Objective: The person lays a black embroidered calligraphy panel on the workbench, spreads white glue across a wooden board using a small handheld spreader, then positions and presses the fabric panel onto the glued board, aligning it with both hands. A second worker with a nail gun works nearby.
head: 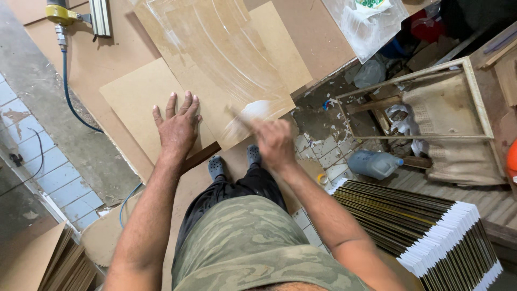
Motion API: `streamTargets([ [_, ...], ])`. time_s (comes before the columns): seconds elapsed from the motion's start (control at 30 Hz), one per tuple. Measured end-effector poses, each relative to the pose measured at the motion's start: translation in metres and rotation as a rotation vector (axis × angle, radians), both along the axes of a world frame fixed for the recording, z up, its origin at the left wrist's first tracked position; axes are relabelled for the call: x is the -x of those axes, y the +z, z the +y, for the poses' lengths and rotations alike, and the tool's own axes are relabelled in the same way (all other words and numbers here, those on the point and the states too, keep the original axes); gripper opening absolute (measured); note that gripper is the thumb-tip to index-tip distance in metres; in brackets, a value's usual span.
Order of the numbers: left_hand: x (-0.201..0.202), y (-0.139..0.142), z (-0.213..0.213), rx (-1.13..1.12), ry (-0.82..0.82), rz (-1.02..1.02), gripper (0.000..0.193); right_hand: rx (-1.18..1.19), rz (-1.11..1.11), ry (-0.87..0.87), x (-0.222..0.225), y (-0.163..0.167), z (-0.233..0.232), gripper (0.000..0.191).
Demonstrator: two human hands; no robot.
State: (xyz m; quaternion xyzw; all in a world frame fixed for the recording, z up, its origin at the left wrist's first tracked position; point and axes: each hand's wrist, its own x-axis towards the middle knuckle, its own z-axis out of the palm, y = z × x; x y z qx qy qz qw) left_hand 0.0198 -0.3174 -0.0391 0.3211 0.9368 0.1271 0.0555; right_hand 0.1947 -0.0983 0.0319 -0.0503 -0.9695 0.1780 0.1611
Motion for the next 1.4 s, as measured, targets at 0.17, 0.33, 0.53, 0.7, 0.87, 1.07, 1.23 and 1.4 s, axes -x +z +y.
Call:
streamTargets([
  [0.17, 0.001, 0.003, -0.002, -0.026, 0.027, -0.028, 0.055, -0.046, -0.016, -0.125, 0.023, -0.002, 0.003, 0.030],
  [0.33, 0.004, 0.007, -0.002, -0.040, 0.016, -0.018, 0.055, 0.097, 0.020, 0.373, -0.036, -0.006, -0.059, 0.036],
  [0.53, 0.003, 0.009, 0.002, 0.002, -0.051, 0.016, 0.054, 1.288, 0.095, -0.505, -0.062, -0.028, -0.014, 0.026],
  [0.7, -0.044, 0.031, 0.030, 0.034, -0.355, -0.042, 0.060, 1.758, 0.238, -0.901, -0.102, -0.043, 0.034, 0.048],
  [0.87, -0.076, 0.048, 0.063, -0.263, -0.323, -0.083, 0.078, 1.721, 0.441, -1.011, -0.141, -0.062, 0.108, 0.052],
  [1.07, -0.032, 0.056, 0.047, -0.247, 0.179, -0.078, 0.116, 1.515, 0.498, -0.857, -0.155, -0.058, 0.223, 0.051],
  [1.23, -0.053, 0.060, 0.048, -0.131, 0.139, -0.087, 0.119, 1.413, 0.358, -0.665, -0.100, -0.051, 0.288, 0.041],
  [1.4, -0.082, 0.049, 0.038, -0.080, 0.424, -0.015, 0.110, 1.331, 0.134, -0.466, -0.008, -0.047, 0.316, 0.036],
])
